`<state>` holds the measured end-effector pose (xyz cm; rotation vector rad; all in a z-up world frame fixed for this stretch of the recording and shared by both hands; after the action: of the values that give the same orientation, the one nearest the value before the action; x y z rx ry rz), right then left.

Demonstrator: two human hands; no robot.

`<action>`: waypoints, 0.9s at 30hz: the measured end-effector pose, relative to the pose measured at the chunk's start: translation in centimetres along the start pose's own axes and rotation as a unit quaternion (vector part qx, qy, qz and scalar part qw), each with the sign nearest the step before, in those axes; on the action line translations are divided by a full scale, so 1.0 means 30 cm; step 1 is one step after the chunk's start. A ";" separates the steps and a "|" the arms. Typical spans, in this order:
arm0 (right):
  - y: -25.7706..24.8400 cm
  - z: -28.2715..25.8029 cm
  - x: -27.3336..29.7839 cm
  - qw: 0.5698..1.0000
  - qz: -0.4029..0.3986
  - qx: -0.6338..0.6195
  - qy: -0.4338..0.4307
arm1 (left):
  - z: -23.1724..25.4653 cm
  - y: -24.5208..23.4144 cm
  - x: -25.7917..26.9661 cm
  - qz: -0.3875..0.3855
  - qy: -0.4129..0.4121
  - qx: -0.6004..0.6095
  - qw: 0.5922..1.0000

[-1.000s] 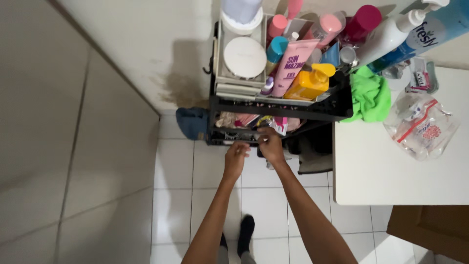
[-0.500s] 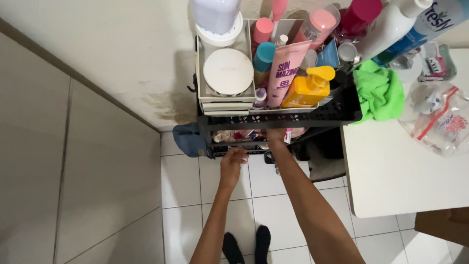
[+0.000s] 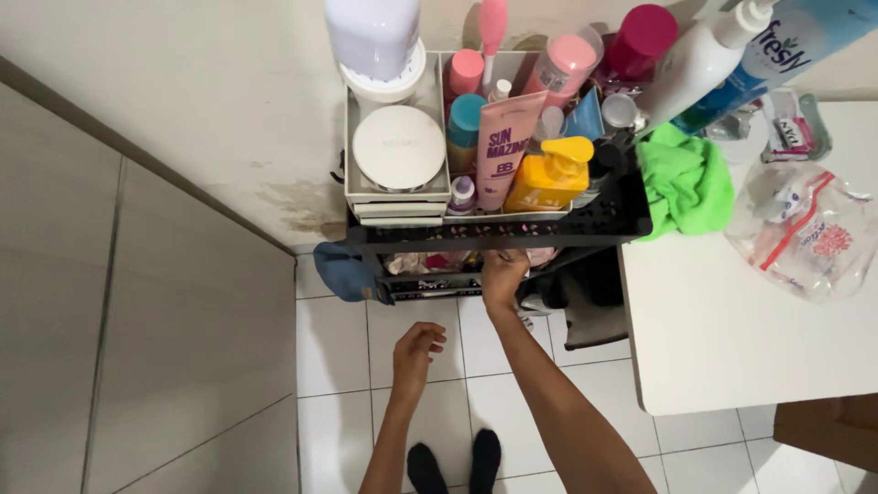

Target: The person organizes personal care items by moving them from a rolling cart to a white table. They handle bottles, brushes, hair accessories, and small packaged items, placing them on the table surface.

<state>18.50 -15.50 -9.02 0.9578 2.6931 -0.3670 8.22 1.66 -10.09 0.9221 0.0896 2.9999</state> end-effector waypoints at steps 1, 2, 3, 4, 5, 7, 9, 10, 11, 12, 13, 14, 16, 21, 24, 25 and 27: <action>-0.002 -0.007 -0.004 1.000 0.003 -0.020 0.005 | 0.002 0.008 0.000 -0.004 0.014 0.008 1.000; -0.001 -0.016 -0.009 0.999 0.006 -0.040 0.011 | 0.008 0.014 -0.001 -0.008 0.028 0.014 0.999; 0.002 -0.026 -0.015 0.998 0.010 -0.061 0.016 | 0.013 0.019 -0.003 -0.012 0.042 0.020 0.999; -0.003 -0.026 -0.016 0.991 0.022 -0.115 0.067 | 0.015 0.024 -0.005 -0.013 0.047 0.028 0.998; -0.004 -0.027 -0.016 0.978 0.034 -0.169 0.118 | 0.021 0.030 -0.011 -0.013 0.052 0.035 0.998; -0.022 -0.046 0.005 0.962 0.036 -0.200 0.180 | 0.038 0.038 -0.007 -0.011 0.073 0.046 0.996; -0.072 -0.081 0.047 0.967 0.012 -0.155 0.201 | 0.072 0.043 0.016 -0.006 0.107 0.053 0.993; -0.107 -0.102 0.079 0.970 -0.016 -0.139 0.198 | 0.091 0.046 0.043 0.026 0.130 0.032 0.991; -0.148 -0.126 0.121 0.972 -0.045 -0.123 0.196 | 0.117 0.049 0.074 0.058 0.153 0.011 0.987; -0.177 -0.150 0.149 0.973 -0.071 -0.111 0.188 | 0.158 0.051 0.101 0.088 0.182 -0.012 0.979; -0.216 -0.170 0.190 0.965 -0.081 -0.119 0.220 | 0.198 0.056 0.145 0.095 0.225 -0.019 0.970; -0.247 -0.185 0.220 0.955 -0.091 -0.128 0.250 | 0.239 0.062 0.186 0.103 0.270 -0.026 0.957; -0.299 -0.206 0.259 0.937 -0.107 -0.166 0.287 | 0.310 0.077 0.259 0.119 0.346 -0.069 0.928; -0.406 -0.294 0.293 0.931 -0.180 -0.177 0.264 | 0.381 0.127 0.329 -0.008 0.252 -0.028 0.967; -0.457 -0.396 0.267 0.937 -0.227 -0.143 0.225 | 0.406 0.141 0.379 -0.018 0.240 -0.023 0.970; -0.476 -0.434 0.259 0.937 -0.236 -0.138 0.218 | 0.410 0.139 0.404 0.001 0.242 -0.034 0.970; -0.507 -0.513 0.243 0.939 -0.238 -0.139 0.207 | 0.429 0.137 0.455 0.038 0.249 -0.053 0.966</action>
<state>0.84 -17.79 5.27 0.3175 3.2317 0.1539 4.21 -1.48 8.41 0.1506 -0.1101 3.1897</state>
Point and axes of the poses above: each hand's wrist, its own x-axis away from the middle knuckle, its own y-axis out of the palm, z = x × y, the point moved 3 cm from there along -x, towards the middle knuckle
